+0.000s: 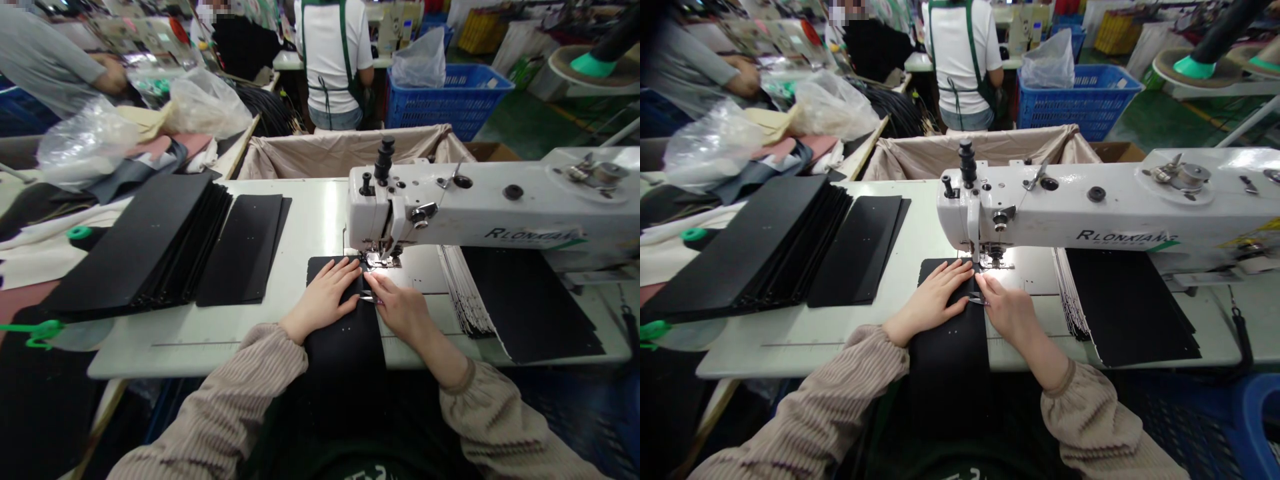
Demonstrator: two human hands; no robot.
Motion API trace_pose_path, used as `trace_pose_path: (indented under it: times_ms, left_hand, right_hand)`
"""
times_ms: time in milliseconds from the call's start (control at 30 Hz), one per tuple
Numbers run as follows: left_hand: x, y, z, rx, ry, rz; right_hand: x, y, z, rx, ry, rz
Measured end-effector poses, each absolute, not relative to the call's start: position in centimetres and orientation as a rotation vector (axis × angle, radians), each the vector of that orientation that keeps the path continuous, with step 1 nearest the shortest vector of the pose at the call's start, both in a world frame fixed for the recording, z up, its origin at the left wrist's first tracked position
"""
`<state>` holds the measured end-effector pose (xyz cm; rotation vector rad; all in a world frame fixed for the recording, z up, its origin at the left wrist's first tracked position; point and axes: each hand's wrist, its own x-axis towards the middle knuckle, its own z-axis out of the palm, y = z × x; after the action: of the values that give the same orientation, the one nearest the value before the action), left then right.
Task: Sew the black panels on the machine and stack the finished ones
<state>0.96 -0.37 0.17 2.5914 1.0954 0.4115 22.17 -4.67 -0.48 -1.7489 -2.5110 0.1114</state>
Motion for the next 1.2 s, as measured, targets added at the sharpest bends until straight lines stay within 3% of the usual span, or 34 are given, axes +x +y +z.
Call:
trace_pose_path:
  times_ms: [1200]
  left_hand:
    - [0.72, -0.47, -0.01, 2.567, 1.086, 0.526]
  right_hand:
    - [22.49, -4.93, -0.38, -1.743, -2.435, 0.177]
